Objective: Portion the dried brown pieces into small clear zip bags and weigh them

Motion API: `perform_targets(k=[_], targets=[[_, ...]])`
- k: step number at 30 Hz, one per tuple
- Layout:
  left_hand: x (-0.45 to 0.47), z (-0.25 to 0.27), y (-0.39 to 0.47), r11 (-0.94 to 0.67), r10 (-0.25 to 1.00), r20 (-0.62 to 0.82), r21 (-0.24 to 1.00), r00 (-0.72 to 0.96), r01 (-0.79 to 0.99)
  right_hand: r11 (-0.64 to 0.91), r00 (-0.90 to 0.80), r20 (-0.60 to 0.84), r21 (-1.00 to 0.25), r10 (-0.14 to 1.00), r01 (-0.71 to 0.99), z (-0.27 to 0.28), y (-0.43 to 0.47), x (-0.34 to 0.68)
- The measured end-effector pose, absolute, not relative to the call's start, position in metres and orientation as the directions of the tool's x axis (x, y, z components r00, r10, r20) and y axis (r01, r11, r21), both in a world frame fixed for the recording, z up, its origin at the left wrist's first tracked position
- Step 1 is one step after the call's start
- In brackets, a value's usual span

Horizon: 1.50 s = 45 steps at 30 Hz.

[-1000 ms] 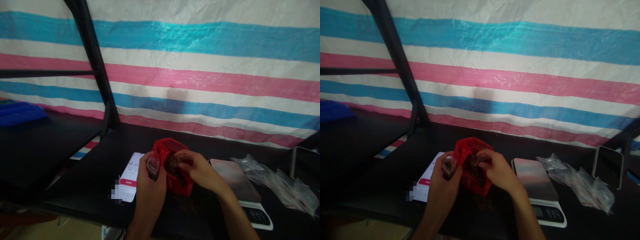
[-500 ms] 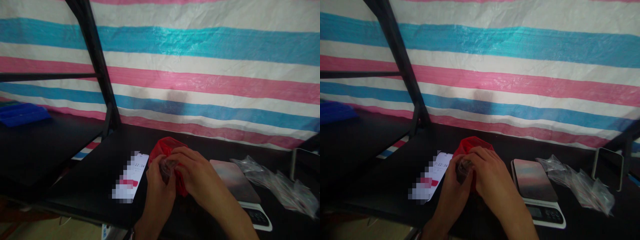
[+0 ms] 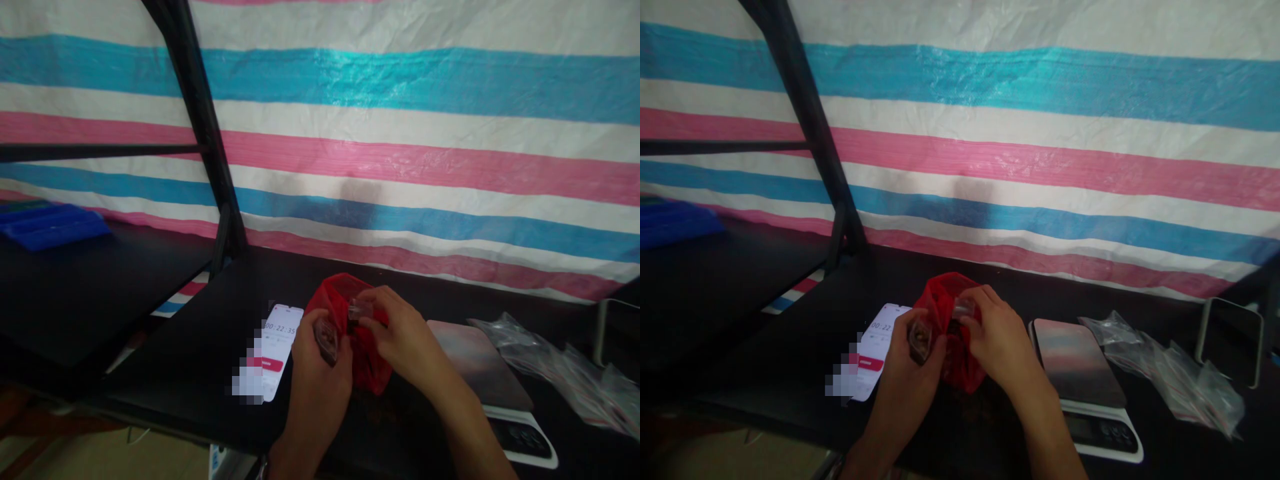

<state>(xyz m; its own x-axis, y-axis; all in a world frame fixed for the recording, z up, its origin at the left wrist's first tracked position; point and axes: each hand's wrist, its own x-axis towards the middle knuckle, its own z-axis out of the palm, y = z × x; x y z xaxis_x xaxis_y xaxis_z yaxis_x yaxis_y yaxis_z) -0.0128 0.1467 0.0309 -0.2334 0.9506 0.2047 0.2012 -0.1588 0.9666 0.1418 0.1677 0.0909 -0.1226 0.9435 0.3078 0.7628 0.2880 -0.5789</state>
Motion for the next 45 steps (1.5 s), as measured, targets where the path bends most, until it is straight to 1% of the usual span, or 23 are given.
perform_targets(k=[1, 3, 6, 8, 10, 13, 15, 18, 21, 23, 24, 26, 28, 29, 31, 34, 38, 41, 43, 45], targets=[[-0.013, 0.030, 0.148, -0.141, 0.949, 0.195, 0.965, -0.246, 0.220, 0.251, -0.134, 0.245, -0.547, 0.960, 0.799, 0.088, 0.169, 0.143], [-0.014, 0.029, 0.152, -0.109, 0.955, 0.167, 0.966, -0.245, 0.235, 0.231, -0.179, 0.153, -0.483, 0.972, 0.844, 0.086, 0.169, 0.144], [-0.018, 0.028, 0.157, -0.083, 0.970, 0.133, 0.968, -0.203, 0.237, 0.249, -0.235, 0.086, -0.417, 0.968, 0.874, 0.091, 0.164, 0.149], [-0.021, 0.029, 0.158, -0.073, 0.974, 0.124, 0.964, -0.191, 0.257, 0.213, -0.215, 0.039, -0.384, 0.976, 0.899, 0.096, 0.159, 0.153], [-0.022, 0.030, 0.157, -0.063, 0.968, 0.127, 0.958, -0.214, 0.281, 0.165, -0.178, -0.006, -0.339, 0.984, 0.926, 0.101, 0.155, 0.158], [-0.020, 0.035, 0.153, -0.092, 0.933, 0.181, 0.955, -0.310, 0.281, 0.151, -0.156, 0.002, -0.273, 0.988, 0.950, 0.104, 0.153, 0.159], [-0.016, 0.039, 0.148, -0.179, 0.893, 0.268, 0.948, -0.361, 0.263, 0.169, -0.159, 0.060, -0.262, 0.985, 0.950, 0.101, 0.156, 0.156], [-0.009, 0.045, 0.138, -0.344, 0.849, 0.411, 0.907, -0.332, 0.243, 0.222, -0.187, 0.139, -0.316, 0.973, 0.922, 0.094, 0.162, 0.151], [-0.005, 0.046, 0.131, -0.443, 0.851, 0.483, 0.871, -0.206, 0.212, 0.289, -0.207, 0.225, -0.442, 0.952, 0.849, 0.092, 0.159, 0.153], [-0.001, 0.043, 0.128, -0.471, 0.857, 0.497, 0.863, -0.139, 0.182, 0.316, -0.164, 0.297, -0.587, 0.941, 0.746, 0.098, 0.149, 0.156], [0.001, 0.041, 0.127, -0.473, 0.861, 0.494, 0.865, -0.118, 0.166, 0.320, -0.139, 0.311, -0.667, 0.940, 0.673, 0.102, 0.142, 0.158], [0.006, 0.035, 0.126, -0.453, 0.882, 0.464, 0.883, -0.081, 0.121, 0.300, -0.127, 0.276, -0.791, 0.953, 0.533, 0.109, 0.127, 0.159], [0.013, 0.031, 0.126, -0.416, 0.907, 0.419, 0.907, -0.039, 0.069, 0.254, -0.129, 0.219, -0.848, 0.967, 0.465, 0.112, 0.114, 0.156], [0.016, 0.030, 0.125, -0.403, 0.914, 0.404, 0.914, -0.024, 0.050, 0.233, -0.112, 0.205, -0.860, 0.972, 0.454, 0.111, 0.110, 0.155], [0.022, 0.030, 0.123, -0.407, 0.913, 0.408, 0.913, -0.006, 0.037, 0.213, -0.030, 0.222, -0.872, 0.975, 0.441, 0.108, 0.105, 0.155], [0.028, 0.037, 0.120, -0.466, 0.884, 0.463, 0.884, 0.065, 0.034, 0.237, 0.134, 0.320, -0.873, 0.938, 0.426, 0.102, 0.103, 0.161], [0.038, 0.048, 0.113, -0.509, 0.847, 0.500, 0.861, 0.178, 0.005, 0.284, 0.262, 0.423, -0.853, 0.867, 0.437, 0.104, 0.094, 0.177], [0.050, 0.051, 0.107, -0.513, 0.835, 0.516, 0.856, 0.191, -0.066, 0.255, 0.356, 0.431, -0.858, 0.829, 0.446, 0.110, 0.084, 0.196], [0.060, 0.049, 0.105, -0.522, 0.830, 0.531, 0.847, 0.167, -0.101, 0.212, 0.422, 0.413, -0.870, 0.807, 0.446, 0.111, 0.079, 0.215], [0.068, 0.046, 0.105, -0.546, 0.825, 0.550, 0.835, 0.130, -0.068, 0.161, 0.484, 0.382, -0.885, 0.788, 0.436, 0.108, 0.076, 0.240]])
